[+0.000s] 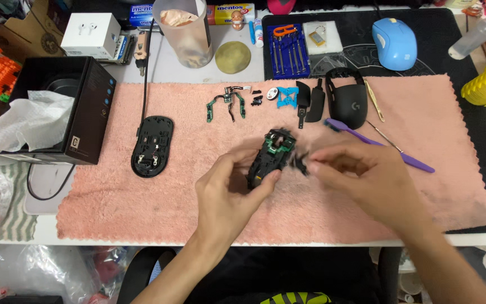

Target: The person assembles a disassembled computer mouse by inserting a scroll wheel into the internal frame, then uses a small screwdriver to tighten screws on the scroll wheel assembly. The person repeatedly adjusts and secures the scroll wheel mechanism while holding the mouse chassis.

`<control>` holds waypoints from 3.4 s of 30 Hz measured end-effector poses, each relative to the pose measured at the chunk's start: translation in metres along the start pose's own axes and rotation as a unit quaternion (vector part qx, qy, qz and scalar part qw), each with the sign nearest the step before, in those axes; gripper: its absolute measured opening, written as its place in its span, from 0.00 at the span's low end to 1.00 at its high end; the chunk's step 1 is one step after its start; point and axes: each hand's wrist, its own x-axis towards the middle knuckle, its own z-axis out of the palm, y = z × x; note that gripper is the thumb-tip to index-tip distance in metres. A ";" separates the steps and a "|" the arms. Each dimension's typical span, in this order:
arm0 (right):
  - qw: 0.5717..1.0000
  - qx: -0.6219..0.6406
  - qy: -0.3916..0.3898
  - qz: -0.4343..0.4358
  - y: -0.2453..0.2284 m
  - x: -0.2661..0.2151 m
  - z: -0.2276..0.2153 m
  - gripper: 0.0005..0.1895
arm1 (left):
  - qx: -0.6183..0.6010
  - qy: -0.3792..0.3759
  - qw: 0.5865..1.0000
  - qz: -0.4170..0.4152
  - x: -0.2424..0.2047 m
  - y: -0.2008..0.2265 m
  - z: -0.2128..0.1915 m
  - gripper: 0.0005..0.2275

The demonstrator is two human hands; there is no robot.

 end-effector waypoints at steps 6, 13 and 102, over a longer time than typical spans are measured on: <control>0.977 -0.194 -0.019 -0.080 0.013 0.007 -0.009 0.09 | 0.107 -0.082 0.991 -0.014 0.006 -0.005 -0.008 0.25; 0.972 -0.147 -0.007 -0.185 0.011 0.017 0.002 0.04 | 0.062 -0.188 0.980 0.018 0.054 -0.014 -0.020 0.13; 0.953 0.160 0.033 -0.253 -0.002 0.070 0.042 0.18 | -0.111 -0.021 0.994 -0.003 0.066 -0.050 -0.012 0.09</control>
